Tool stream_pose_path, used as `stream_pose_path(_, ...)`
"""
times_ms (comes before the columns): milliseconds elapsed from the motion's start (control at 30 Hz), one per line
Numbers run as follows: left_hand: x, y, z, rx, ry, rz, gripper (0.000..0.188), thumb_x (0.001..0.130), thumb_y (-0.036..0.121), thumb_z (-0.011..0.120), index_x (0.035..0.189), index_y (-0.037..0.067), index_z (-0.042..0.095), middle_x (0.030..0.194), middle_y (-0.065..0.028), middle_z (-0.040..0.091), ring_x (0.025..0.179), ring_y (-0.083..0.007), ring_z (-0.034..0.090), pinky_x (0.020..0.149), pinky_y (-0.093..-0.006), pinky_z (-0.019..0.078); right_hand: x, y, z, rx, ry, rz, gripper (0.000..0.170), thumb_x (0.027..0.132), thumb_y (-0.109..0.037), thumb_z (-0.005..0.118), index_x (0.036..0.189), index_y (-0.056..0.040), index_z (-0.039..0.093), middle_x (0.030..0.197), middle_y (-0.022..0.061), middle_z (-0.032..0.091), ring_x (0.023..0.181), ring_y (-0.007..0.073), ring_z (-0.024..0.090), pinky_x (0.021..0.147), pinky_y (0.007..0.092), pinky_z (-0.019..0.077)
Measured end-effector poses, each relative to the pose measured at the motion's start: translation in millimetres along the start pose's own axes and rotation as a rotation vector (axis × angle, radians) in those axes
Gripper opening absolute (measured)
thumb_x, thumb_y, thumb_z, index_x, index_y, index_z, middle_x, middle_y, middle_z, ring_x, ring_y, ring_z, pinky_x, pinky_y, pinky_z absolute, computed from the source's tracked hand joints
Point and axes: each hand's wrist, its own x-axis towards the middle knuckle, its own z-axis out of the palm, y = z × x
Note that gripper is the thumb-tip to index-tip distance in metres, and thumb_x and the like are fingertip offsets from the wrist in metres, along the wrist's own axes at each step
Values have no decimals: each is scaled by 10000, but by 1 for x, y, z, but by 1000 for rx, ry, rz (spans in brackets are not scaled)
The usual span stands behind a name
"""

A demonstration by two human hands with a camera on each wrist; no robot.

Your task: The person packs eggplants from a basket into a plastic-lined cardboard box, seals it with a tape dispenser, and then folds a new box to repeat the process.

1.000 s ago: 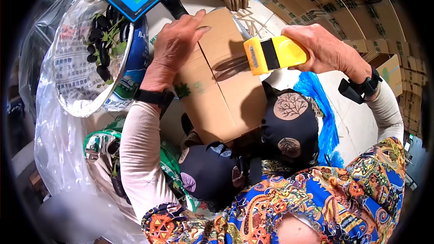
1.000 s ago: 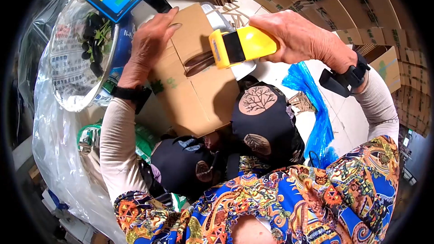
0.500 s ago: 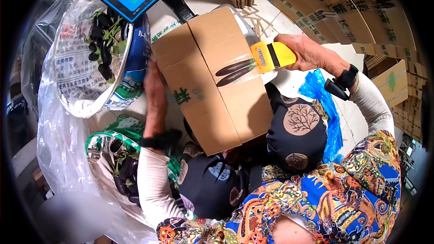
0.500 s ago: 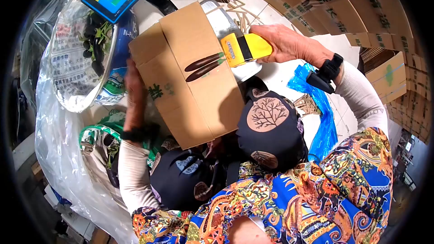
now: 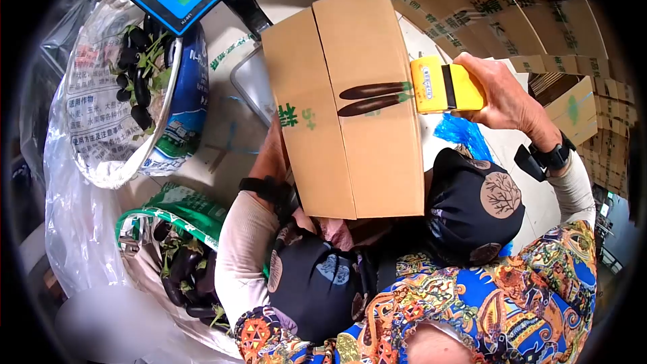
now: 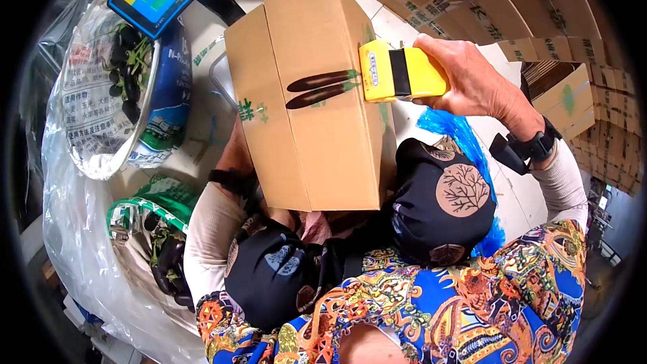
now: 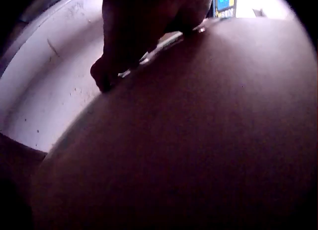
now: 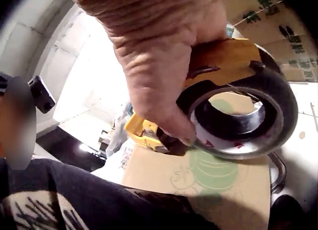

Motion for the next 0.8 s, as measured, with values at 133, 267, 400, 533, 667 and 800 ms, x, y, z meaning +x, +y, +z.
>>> stream_pose_path(133,-3,22,-48,751,-165,371,343,1003,297,481,1184,27,589,1076,-74,654,929,-186,639,777,-305,527,22,-32,-2,3,-27,-26,458,697,-231,772,1000,-20,501,833,200,623,831,375,647,705,446,511)
stream_pose_path(267,-40,54,-60,648,67,419,572,1020,459,398,1387,23,445,1324,-97,546,1178,-189,529,995,-340,417,62,-71,20,-35,79,-187,360,706,-175,711,929,-5,485,732,178,619,711,382,649,625,443,517)
stream_pose_path(400,-87,70,-9,624,225,338,732,1006,589,280,1499,49,289,1517,-105,349,1354,-197,358,1115,-340,279,108,-122,27,-182,-44,-150,333,677,-122,666,922,30,499,669,175,615,650,382,644,572,461,508)
stream_pose_path(533,-89,69,-4,876,254,384,613,1027,518,316,1410,48,406,1384,-122,472,1268,-219,453,1062,-320,354,136,-141,32,-119,-94,-214,323,676,-103,613,947,61,550,734,219,653,704,395,668,617,456,531)
stream_pose_path(667,-88,71,-21,1048,309,440,587,1031,494,317,1385,42,437,1318,-130,533,1204,-229,516,1033,-317,387,136,-145,40,-123,-35,-293,320,688,-108,635,943,45,518,716,219,639,712,406,657,623,460,524)
stream_pose_path(800,-74,65,-42,925,372,484,625,1017,537,326,1358,34,473,1233,-112,598,1109,-213,577,967,-315,443,120,-126,29,-144,-136,-219,355,708,-144,692,937,13,471,700,204,608,699,418,632,605,477,499)
